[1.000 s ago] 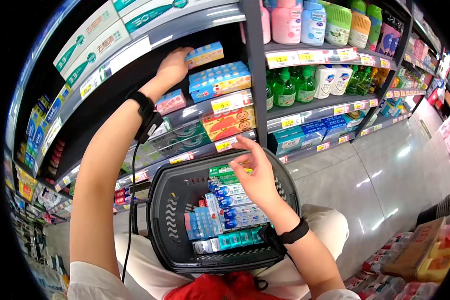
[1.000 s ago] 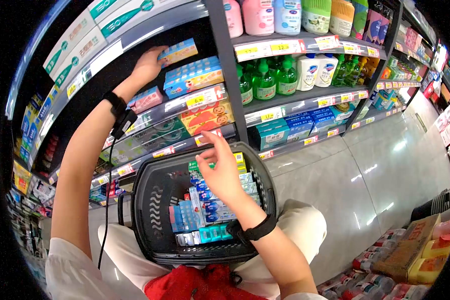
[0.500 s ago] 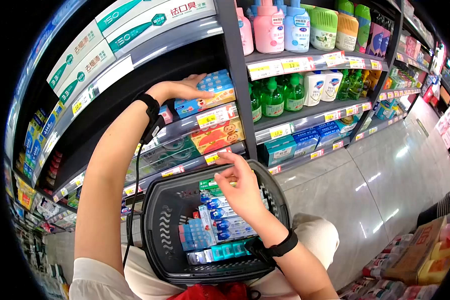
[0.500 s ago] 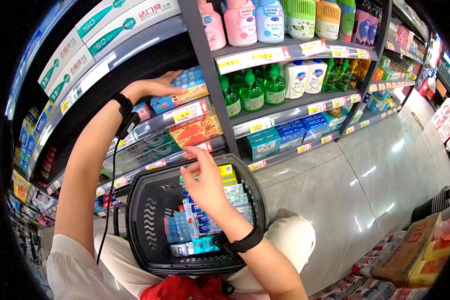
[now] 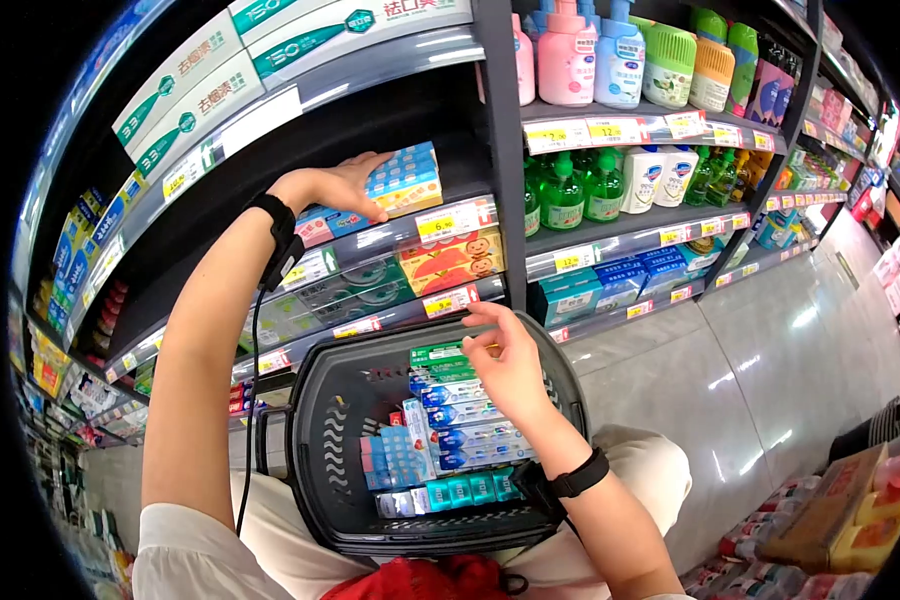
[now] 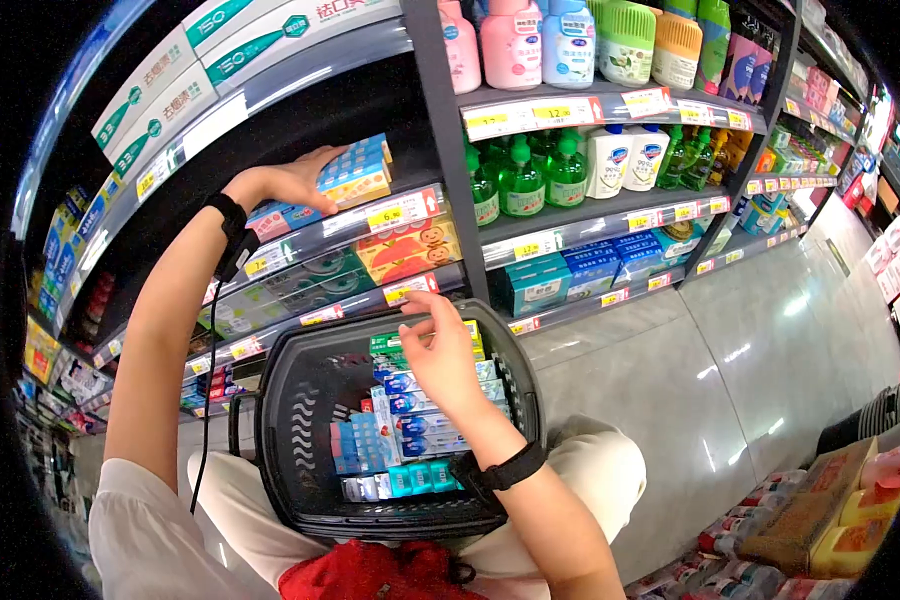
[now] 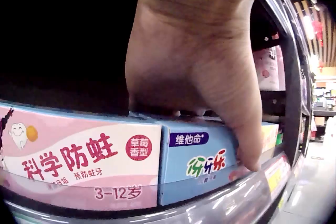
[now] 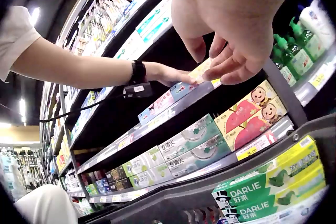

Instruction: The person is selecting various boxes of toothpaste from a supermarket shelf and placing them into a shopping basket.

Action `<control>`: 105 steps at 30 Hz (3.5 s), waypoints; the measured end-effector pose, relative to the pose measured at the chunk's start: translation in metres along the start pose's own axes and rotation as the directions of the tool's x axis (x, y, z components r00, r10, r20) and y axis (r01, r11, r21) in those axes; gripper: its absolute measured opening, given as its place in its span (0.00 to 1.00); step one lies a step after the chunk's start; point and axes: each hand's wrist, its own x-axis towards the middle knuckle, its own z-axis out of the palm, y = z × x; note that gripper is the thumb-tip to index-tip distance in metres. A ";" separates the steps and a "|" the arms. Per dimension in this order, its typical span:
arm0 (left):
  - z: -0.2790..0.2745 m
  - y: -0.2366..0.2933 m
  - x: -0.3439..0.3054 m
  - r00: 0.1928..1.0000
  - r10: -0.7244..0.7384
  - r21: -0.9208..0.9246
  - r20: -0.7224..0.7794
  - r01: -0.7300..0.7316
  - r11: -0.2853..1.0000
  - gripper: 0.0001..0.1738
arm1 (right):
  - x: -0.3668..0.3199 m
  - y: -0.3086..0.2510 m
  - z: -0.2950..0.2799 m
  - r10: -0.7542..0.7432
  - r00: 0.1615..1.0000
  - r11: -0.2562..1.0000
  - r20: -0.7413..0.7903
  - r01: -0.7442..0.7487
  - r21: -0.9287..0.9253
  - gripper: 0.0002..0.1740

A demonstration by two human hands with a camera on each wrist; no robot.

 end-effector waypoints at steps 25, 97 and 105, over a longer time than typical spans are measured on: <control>0.055 -0.020 -0.072 0.473 -0.486 -0.671 -0.735 -0.406 0.621 0.30 | 0.147 -0.016 0.049 -0.320 0.945 0.923 0.062 0.326 -0.203 0.36; 0.043 0.033 0.036 0.776 -0.627 -0.950 -0.062 -0.239 -0.202 0.30 | 0.259 -0.019 0.074 0.192 0.891 0.222 0.412 0.369 -0.902 0.32; 0.041 0.042 0.033 0.807 -0.588 -0.953 -0.050 -0.214 -0.213 0.30 | 0.253 -0.027 0.068 0.219 0.898 0.269 0.381 0.319 -0.909 0.37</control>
